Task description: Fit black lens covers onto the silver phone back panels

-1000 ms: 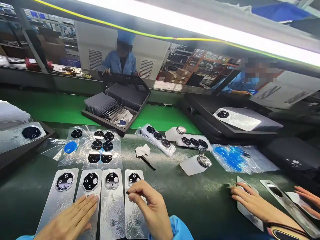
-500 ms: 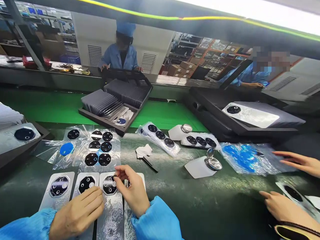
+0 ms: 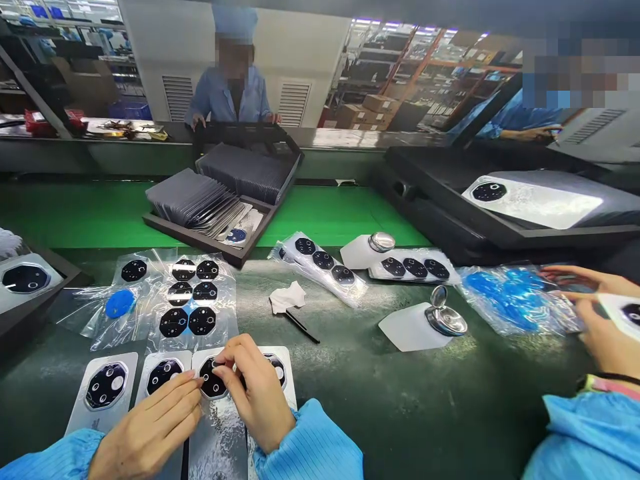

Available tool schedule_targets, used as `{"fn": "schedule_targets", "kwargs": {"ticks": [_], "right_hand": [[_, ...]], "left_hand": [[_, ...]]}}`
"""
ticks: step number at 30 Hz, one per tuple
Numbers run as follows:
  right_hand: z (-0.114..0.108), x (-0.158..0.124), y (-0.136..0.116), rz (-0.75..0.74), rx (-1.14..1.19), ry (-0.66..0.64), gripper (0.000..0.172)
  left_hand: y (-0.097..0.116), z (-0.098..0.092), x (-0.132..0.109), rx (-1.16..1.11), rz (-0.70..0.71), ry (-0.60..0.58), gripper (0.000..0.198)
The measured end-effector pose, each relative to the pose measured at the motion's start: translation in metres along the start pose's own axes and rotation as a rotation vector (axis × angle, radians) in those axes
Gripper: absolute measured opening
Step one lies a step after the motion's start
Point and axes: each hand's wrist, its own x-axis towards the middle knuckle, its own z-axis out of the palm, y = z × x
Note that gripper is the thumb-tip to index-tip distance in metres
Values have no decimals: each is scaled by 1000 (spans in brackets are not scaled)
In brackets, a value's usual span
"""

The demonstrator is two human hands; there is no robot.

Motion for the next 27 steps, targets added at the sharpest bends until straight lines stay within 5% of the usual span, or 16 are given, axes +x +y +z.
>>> {"fn": "schedule_targets", "kwargs": {"ticks": [10,27], "right_hand": [[2,0,5,-40,-58,-8,15],[19,-4,1,-266,-594,-42,18]], "left_hand": [[1,1,-4,14,-6,-47,30],[5,9,-7,67,2,-56,20]]}}
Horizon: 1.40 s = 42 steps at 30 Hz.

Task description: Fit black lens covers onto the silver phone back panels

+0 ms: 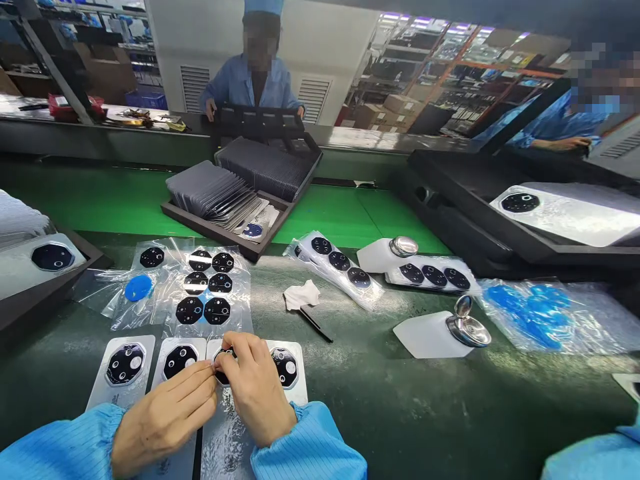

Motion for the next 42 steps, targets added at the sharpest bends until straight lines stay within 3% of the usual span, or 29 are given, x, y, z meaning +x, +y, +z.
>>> {"fn": "schedule_targets", "kwargs": {"ticks": [14,33,42], "right_hand": [[8,-3,5,47,0,85,17],[-2,0,-1,15,-64,12,22],[-1,0,3,36,-4,43,19]], "left_hand": [[1,1,0,19,-13,-19,16],[1,0,1,50,-8,-20,19],[0,-1,2,42,-4,-23,19]]}}
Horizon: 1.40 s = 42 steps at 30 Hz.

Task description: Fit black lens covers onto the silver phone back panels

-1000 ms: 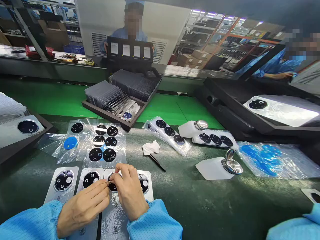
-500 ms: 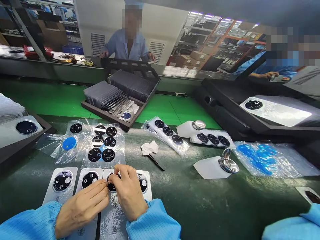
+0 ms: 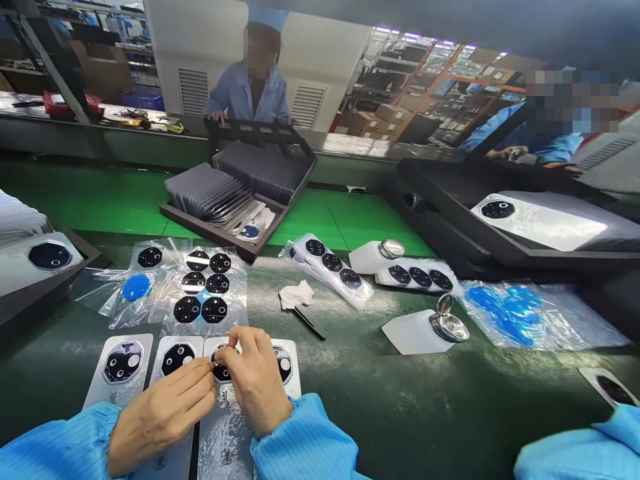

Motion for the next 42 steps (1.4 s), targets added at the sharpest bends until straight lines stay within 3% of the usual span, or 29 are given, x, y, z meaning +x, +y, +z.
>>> {"fn": "schedule_targets", "kwargs": {"ticks": [10,21,32,42], "right_hand": [[14,-5,5,-14,-24,22,21],[4,-1,-6,-117,-177,-21,29],[0,2,-7,-120,-171,-51,31],[3,1,-2,-54,-107,-97,17]], "left_hand": [[-1,2,-2,-48,1,13,19],[1,2,-5,23,5,109,21],[-3,0,-1,-29,30,62,24],[-2,2,-1,12,31,23,22]]}}
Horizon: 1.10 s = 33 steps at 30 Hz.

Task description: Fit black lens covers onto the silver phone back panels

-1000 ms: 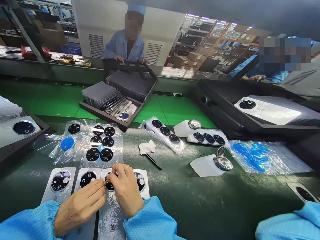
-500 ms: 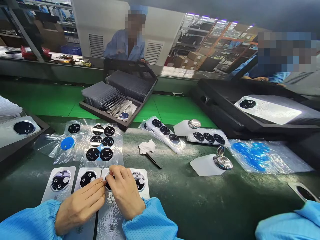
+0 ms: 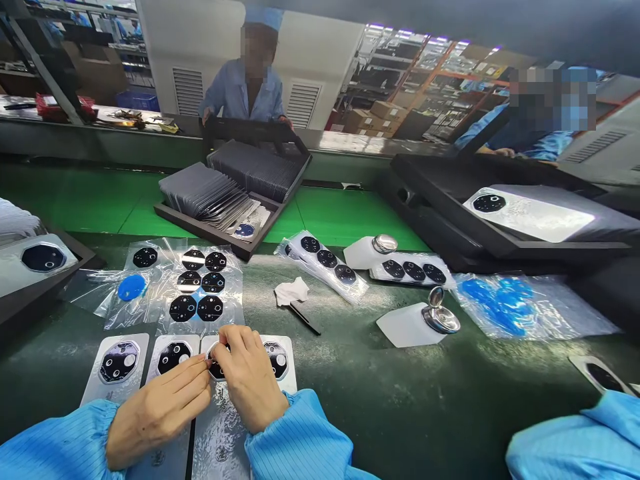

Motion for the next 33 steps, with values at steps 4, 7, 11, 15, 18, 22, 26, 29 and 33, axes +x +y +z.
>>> {"fn": "schedule_targets", "kwargs": {"ticks": [4,7,11,15,18,22,26,29,33], "right_hand": [[-4,3,2,37,95,-15,15],[-11,6,3,95,197,18,13],[-13,3,3,77,137,43,12],[-6,-2,1,-29,15,73,18],[-1,-2,0,-96,-59,130,25],[-2,-1,0,-129,-131,50,19],[-6,0,0,-10,-28,74,18],[-7,0,-1,-21,-56,64,19],[-6,1,-2,-49,-55,56,22]], "left_hand": [[-1,-1,1,-2,13,-32,20],[-1,-3,2,22,24,-36,19],[-2,-4,3,23,22,-36,20],[-1,-3,2,44,29,-18,21],[-2,-3,2,53,42,-10,22],[-3,-5,4,77,65,-29,22],[-4,-7,7,75,71,-36,24],[-4,-8,8,87,67,-30,27],[-4,-8,8,94,56,-18,26]]}}
